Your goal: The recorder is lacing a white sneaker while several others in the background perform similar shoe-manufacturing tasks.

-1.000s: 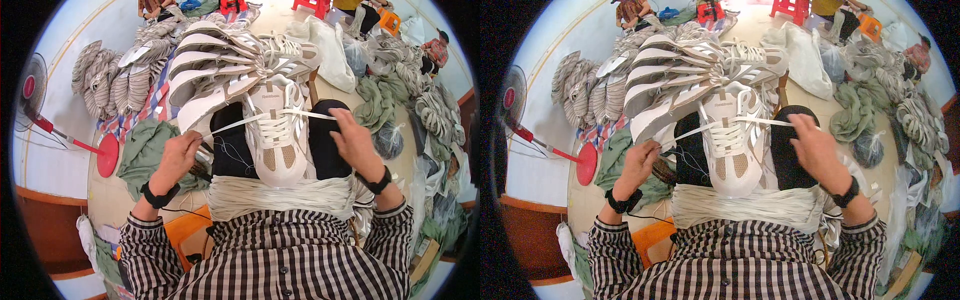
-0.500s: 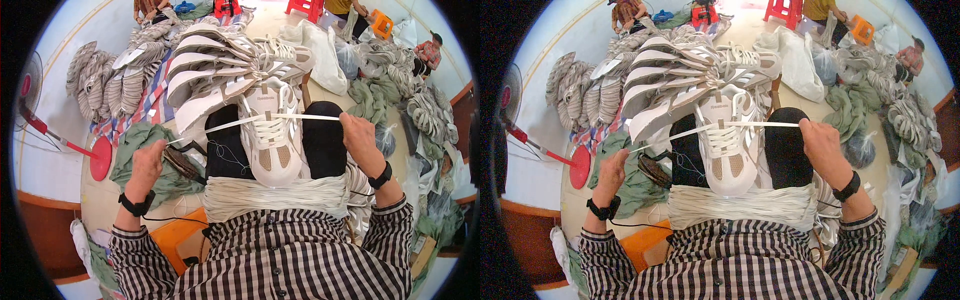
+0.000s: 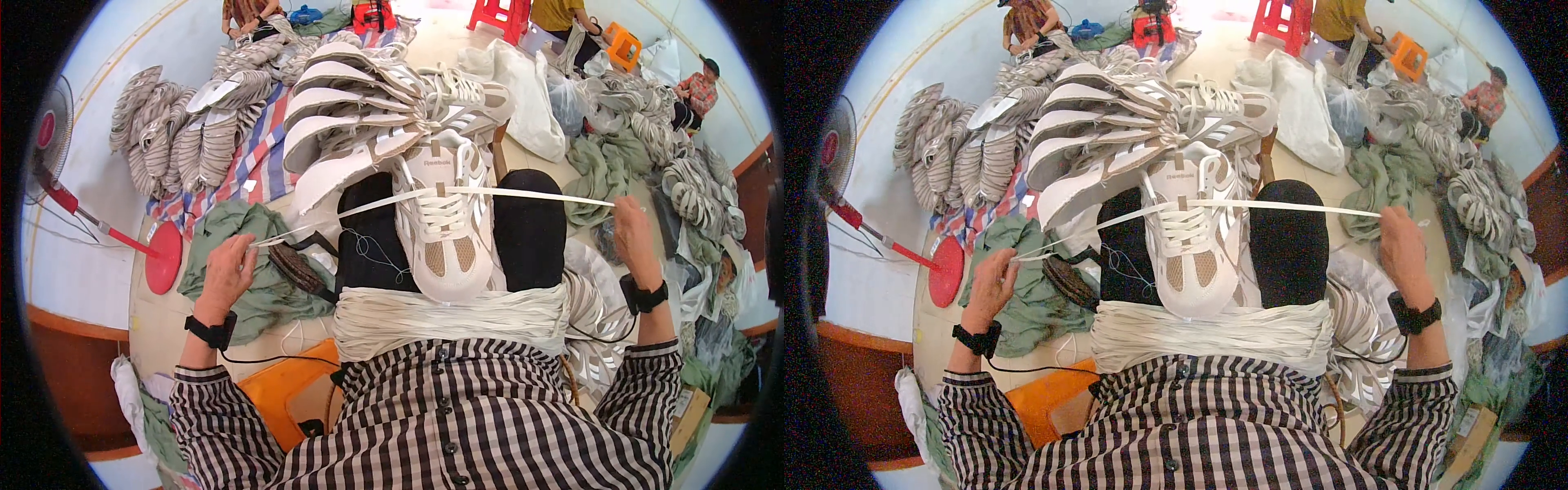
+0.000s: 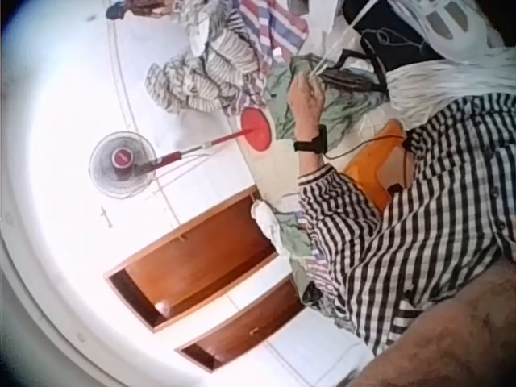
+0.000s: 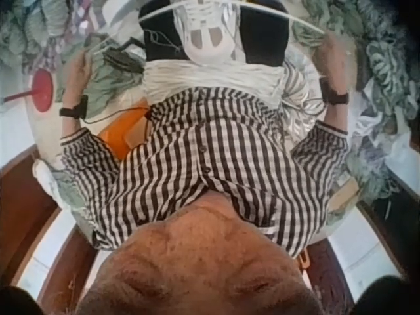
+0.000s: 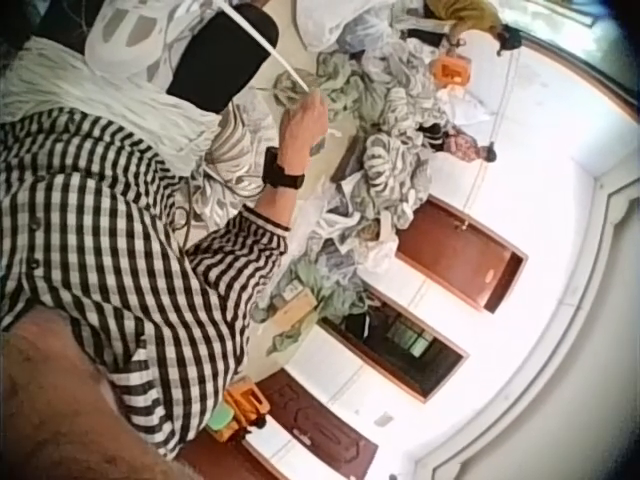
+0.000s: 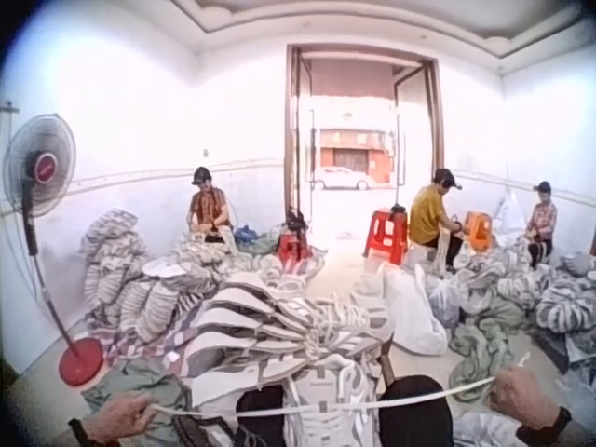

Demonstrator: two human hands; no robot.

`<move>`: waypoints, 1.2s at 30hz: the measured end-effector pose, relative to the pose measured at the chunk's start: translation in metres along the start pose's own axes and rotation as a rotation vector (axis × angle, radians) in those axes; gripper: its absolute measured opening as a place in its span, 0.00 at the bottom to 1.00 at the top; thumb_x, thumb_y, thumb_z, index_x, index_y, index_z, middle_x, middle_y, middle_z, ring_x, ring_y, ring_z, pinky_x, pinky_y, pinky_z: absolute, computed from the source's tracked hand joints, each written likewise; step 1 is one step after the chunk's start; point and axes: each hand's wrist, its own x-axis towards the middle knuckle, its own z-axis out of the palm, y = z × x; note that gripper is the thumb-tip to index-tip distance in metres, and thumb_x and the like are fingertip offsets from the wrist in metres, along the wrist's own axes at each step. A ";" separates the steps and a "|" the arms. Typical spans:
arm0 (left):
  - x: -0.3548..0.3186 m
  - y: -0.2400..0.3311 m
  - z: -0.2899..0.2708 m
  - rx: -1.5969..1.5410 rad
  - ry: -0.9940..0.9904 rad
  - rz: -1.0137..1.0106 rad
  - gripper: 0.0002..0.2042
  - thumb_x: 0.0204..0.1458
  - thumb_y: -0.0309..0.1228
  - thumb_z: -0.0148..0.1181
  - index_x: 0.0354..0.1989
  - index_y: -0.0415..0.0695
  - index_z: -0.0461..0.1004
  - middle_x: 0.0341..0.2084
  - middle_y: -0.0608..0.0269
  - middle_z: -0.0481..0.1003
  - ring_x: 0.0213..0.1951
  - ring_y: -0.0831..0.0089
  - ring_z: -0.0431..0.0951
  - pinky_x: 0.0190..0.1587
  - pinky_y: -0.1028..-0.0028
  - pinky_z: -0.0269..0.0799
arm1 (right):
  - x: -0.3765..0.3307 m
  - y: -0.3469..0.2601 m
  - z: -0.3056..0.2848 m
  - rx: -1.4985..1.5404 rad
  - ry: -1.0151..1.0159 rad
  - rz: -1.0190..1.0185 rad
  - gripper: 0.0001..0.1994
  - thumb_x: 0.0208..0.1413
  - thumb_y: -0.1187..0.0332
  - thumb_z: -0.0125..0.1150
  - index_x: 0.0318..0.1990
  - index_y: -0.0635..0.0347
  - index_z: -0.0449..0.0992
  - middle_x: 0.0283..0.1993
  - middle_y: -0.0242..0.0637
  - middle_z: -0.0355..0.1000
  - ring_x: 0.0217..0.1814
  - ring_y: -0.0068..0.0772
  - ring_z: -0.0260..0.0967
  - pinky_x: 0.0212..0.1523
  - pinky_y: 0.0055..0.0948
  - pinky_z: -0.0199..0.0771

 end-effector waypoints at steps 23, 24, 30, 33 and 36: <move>0.022 0.082 0.020 -0.249 -0.099 0.192 0.13 0.48 0.24 0.57 0.44 0.43 0.74 0.29 0.53 0.78 0.28 0.54 0.78 0.32 0.65 0.75 | 0.001 -0.023 -0.006 0.447 -0.211 0.124 0.15 0.52 0.74 0.57 0.49 0.62 0.73 0.37 0.42 0.73 0.38 0.38 0.71 0.42 0.30 0.71; 0.033 0.110 0.026 -0.317 -0.050 0.225 0.11 0.50 0.24 0.57 0.43 0.42 0.75 0.26 0.52 0.77 0.25 0.58 0.77 0.30 0.69 0.73 | 0.011 -0.043 -0.006 0.594 -0.211 0.037 0.14 0.53 0.75 0.56 0.49 0.62 0.73 0.39 0.43 0.73 0.40 0.38 0.72 0.43 0.29 0.71; 0.110 0.182 0.061 -0.444 -0.029 0.204 0.07 0.51 0.27 0.56 0.39 0.42 0.73 0.20 0.51 0.74 0.22 0.57 0.76 0.26 0.67 0.69 | 0.075 -0.145 0.022 0.745 0.055 -0.351 0.13 0.56 0.72 0.53 0.49 0.62 0.72 0.48 0.46 0.70 0.51 0.46 0.67 0.53 0.35 0.66; 0.123 0.181 0.067 -0.299 -0.078 0.236 0.05 0.52 0.28 0.55 0.35 0.41 0.71 0.20 0.50 0.74 0.24 0.51 0.75 0.27 0.63 0.68 | 0.103 -0.163 0.050 0.773 0.156 -0.403 0.15 0.56 0.70 0.52 0.51 0.60 0.71 0.50 0.46 0.69 0.55 0.47 0.64 0.56 0.37 0.63; 0.128 0.183 0.058 -0.269 -0.164 0.184 0.06 0.51 0.29 0.55 0.33 0.40 0.69 0.21 0.48 0.74 0.26 0.48 0.75 0.29 0.60 0.69 | 0.115 -0.173 0.070 0.807 0.061 -0.428 0.15 0.56 0.68 0.52 0.50 0.59 0.71 0.49 0.46 0.70 0.55 0.47 0.63 0.56 0.39 0.62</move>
